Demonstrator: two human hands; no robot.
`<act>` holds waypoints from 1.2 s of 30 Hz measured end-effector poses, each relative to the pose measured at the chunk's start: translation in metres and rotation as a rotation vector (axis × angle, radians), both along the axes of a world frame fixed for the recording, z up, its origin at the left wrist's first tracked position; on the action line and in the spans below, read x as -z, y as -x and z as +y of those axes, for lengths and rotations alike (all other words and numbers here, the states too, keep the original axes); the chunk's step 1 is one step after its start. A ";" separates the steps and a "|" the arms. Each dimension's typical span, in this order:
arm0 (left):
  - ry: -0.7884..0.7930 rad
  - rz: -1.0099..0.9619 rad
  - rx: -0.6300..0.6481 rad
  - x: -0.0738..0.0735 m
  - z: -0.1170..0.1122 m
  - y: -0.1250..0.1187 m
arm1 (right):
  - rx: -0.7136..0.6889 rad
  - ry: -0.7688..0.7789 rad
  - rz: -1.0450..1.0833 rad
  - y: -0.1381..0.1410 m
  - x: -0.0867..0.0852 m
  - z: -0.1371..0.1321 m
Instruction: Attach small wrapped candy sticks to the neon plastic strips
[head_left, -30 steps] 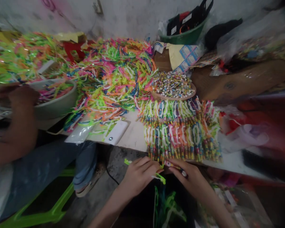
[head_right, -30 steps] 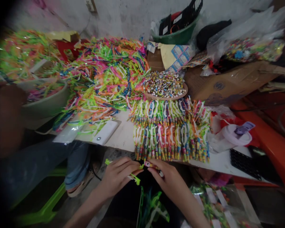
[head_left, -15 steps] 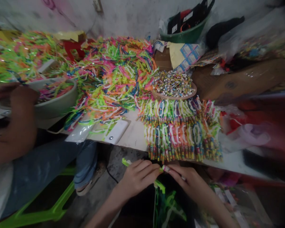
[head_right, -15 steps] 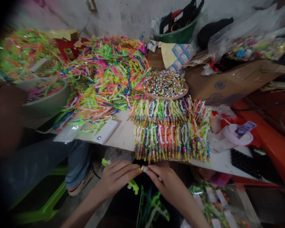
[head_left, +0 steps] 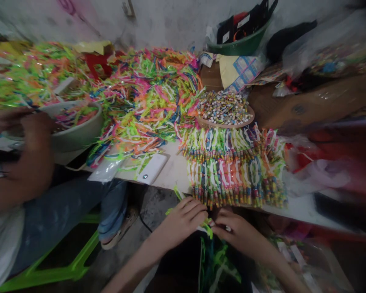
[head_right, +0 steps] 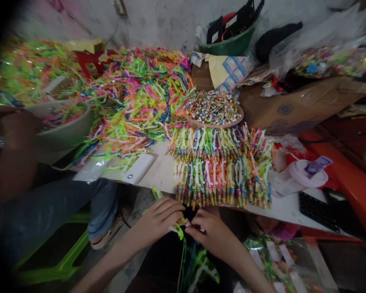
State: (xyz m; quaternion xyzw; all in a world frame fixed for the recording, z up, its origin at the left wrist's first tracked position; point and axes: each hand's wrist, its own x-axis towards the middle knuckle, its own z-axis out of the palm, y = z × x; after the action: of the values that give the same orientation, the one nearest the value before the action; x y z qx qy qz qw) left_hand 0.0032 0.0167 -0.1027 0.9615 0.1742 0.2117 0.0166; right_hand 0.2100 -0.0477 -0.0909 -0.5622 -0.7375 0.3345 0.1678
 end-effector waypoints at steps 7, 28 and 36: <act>0.083 -0.154 -0.149 0.002 -0.009 0.022 | 0.327 0.008 -0.074 0.010 0.018 0.017; 0.322 -0.141 -0.285 0.025 -0.016 0.013 | 0.152 -0.078 0.149 0.014 0.019 0.034; 0.149 -0.116 -0.260 0.008 -0.013 0.009 | 0.189 0.036 0.423 0.013 0.005 0.010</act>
State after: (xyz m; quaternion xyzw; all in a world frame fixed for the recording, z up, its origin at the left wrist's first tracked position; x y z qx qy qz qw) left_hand -0.0060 0.0035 -0.1107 0.9132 0.3110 0.2540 0.0703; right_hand 0.1975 -0.0379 -0.0954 -0.5490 -0.6241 0.4406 0.3391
